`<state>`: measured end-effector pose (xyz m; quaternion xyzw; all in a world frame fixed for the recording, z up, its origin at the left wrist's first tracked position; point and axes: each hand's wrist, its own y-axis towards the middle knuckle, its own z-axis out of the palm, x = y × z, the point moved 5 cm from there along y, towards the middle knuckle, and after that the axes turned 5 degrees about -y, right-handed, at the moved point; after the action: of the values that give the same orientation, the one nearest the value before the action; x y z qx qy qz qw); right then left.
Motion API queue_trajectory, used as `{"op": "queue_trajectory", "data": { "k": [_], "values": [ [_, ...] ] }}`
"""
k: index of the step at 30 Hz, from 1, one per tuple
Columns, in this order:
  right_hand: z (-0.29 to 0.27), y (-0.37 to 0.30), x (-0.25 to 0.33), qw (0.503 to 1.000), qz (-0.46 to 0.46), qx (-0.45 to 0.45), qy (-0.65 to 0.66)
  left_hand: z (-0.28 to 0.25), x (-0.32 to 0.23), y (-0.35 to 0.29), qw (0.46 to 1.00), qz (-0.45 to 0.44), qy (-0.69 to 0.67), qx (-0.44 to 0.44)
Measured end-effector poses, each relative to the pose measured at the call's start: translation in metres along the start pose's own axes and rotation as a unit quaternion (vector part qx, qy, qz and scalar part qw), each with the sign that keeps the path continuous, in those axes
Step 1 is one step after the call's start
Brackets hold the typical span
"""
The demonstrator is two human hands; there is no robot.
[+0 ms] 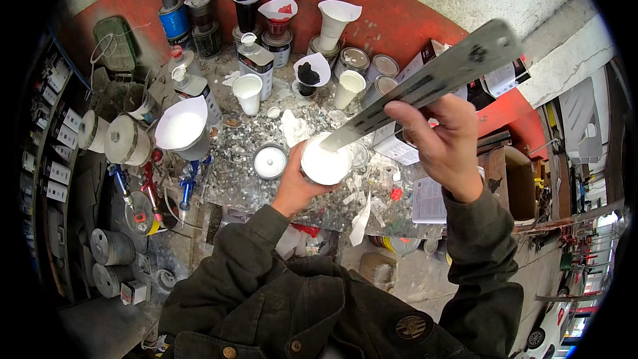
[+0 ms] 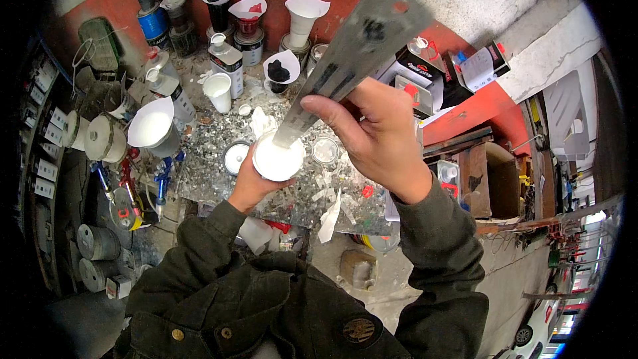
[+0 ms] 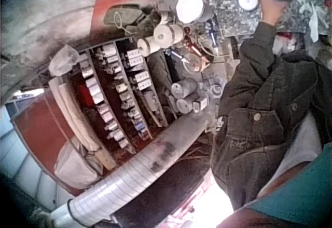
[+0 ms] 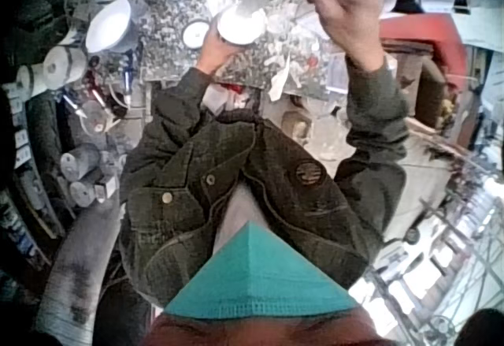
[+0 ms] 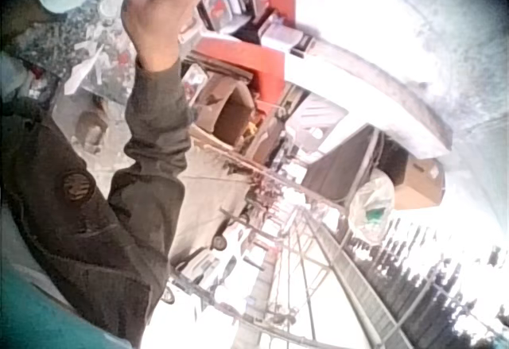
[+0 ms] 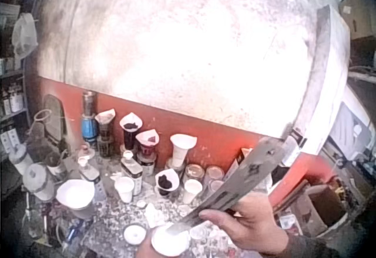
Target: The person pours a white liquid from a metal can into a white plastic cup and stirs it with a metal ruler. They repeat this process, adding more liquid and stirring, then pour the mixture into a larger white container.
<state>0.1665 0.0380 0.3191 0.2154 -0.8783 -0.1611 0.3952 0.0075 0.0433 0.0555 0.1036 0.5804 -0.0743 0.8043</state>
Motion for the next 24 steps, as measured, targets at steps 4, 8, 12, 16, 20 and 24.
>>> {"op": "queue_trajectory", "data": {
  "k": [4,8,12,16,20,24],
  "values": [
    [0.017,-0.013,-0.029,0.999,-0.006,0.028,-0.028,0.001,-0.007,-0.001,0.999,-0.023,-0.032,0.004],
    [0.030,-0.032,-0.035,0.999,-0.002,0.031,-0.032,0.000,-0.002,0.002,1.000,-0.003,-0.003,0.000],
    [0.037,-0.038,-0.019,0.999,0.019,0.043,-0.014,0.001,0.001,0.003,1.000,0.011,0.000,-0.005],
    [0.026,-0.032,-0.004,1.000,-0.022,-0.019,-0.008,0.003,0.003,0.003,1.000,0.016,0.015,0.004],
    [0.002,-0.014,0.011,0.998,-0.015,-0.065,0.020,0.005,0.007,0.002,1.000,0.015,0.017,0.000],
    [-0.004,-0.009,-0.002,0.997,-0.015,-0.078,0.027,0.006,0.003,0.002,0.996,0.040,0.075,0.004]
  ]
}}
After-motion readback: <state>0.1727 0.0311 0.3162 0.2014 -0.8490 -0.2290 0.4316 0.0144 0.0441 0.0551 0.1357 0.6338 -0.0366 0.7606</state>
